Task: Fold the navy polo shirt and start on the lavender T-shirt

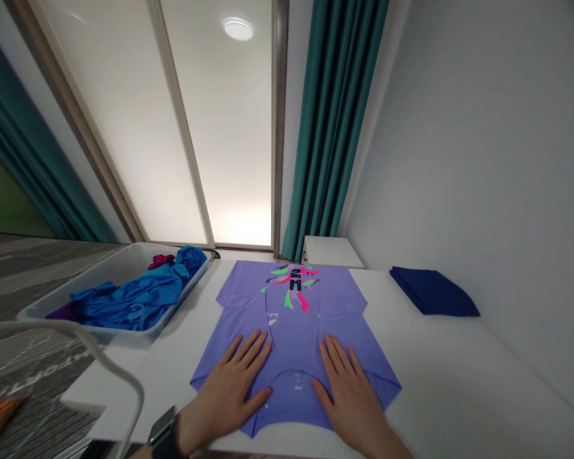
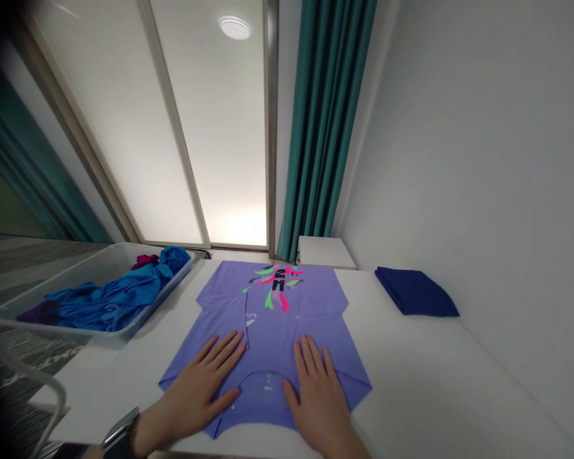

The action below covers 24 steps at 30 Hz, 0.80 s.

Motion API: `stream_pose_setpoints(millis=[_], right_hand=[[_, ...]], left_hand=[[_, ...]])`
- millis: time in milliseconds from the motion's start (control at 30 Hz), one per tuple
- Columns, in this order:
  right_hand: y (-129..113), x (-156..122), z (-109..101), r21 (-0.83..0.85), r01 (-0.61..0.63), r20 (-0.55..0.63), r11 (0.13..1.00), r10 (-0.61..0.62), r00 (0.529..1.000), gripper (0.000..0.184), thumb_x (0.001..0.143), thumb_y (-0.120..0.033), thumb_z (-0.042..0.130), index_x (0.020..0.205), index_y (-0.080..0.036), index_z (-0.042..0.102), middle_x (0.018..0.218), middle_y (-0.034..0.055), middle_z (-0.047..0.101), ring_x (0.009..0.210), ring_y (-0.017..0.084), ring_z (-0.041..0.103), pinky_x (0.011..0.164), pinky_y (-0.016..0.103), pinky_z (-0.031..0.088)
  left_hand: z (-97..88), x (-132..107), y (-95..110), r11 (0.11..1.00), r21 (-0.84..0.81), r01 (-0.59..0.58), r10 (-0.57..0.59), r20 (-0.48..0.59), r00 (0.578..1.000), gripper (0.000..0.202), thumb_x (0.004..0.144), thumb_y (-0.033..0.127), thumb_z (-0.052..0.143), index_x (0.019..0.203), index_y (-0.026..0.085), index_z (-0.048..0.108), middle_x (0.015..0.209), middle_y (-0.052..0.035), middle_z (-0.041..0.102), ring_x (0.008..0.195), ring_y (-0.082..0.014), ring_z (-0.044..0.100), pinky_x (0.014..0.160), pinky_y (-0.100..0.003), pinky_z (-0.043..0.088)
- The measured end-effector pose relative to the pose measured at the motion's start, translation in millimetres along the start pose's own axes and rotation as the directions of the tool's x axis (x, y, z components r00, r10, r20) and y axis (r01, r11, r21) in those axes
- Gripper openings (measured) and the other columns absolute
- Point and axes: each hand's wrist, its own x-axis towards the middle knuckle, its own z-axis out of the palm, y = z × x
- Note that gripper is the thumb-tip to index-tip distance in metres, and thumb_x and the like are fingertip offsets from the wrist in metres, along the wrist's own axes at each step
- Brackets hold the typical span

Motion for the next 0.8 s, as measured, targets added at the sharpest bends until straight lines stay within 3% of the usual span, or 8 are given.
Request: stream_pose_setpoints(millis=[200, 333, 567, 800], right_hand=[[-3, -17, 8, -0.017, 0.007, 0.007, 1.0, -0.007, 1.0, 0.065, 0.096, -0.052, 0.037, 0.152, -0.02, 0.028, 0.158, 0.0075, 0.023, 0.145, 0.028, 0.023, 0.117, 0.053, 0.024], [-3, -16, 3, 0.005, 0.002, 0.028, 1.0, -0.002, 1.0, 0.062, 0.096, -0.052, 0.037, 0.15, -0.021, 0.033, 0.156, 0.0076, 0.029, 0.143, 0.028, 0.028, 0.115, 0.052, 0.028], [11, 34, -29, -0.02, -0.043, 0.073, 0.999, 0.045, 0.996, 0.061, 0.098, -0.047, 0.029, 0.149, -0.013, 0.036, 0.154, 0.0091, 0.033, 0.143, 0.024, 0.029, 0.118, 0.047, 0.021], [32, 83, -19, -0.017, -0.041, 0.141, 0.999, 0.043, 0.989, 0.065, 0.096, -0.045, 0.031, 0.149, -0.007, 0.033, 0.155, 0.0133, 0.029, 0.145, 0.024, 0.025, 0.119, 0.046, 0.015]], left_hand=[[-4.9, -16, 12, 1.0, -0.01, -0.002, 0.002, -0.025, 1.0, 0.074, 0.097, 0.053, 0.041, 0.155, 0.027, 0.004, 0.158, -0.0055, 0.026, 0.144, -0.0268, 0.028, 0.117, -0.046, 0.024], [-11.6, -13, 13, 0.999, -0.047, -0.009, 0.008, -0.025, 1.0, 0.074, 0.096, 0.053, 0.042, 0.155, 0.027, 0.005, 0.158, -0.0057, 0.027, 0.143, -0.026, 0.031, 0.117, -0.045, 0.026], [-22.8, 30, -23, 0.998, -0.062, -0.019, 0.019, 0.014, 1.0, 0.063, 0.1, 0.049, 0.036, 0.155, 0.029, 0.012, 0.159, -0.0045, 0.026, 0.145, -0.0236, 0.027, 0.117, -0.045, 0.024], [-6.6, 68, -56, 0.997, -0.068, 0.035, -0.031, 0.06, 0.998, 0.062, 0.099, 0.055, 0.031, 0.154, 0.028, 0.019, 0.157, -0.0051, 0.029, 0.145, -0.023, 0.027, 0.119, -0.045, 0.02]])
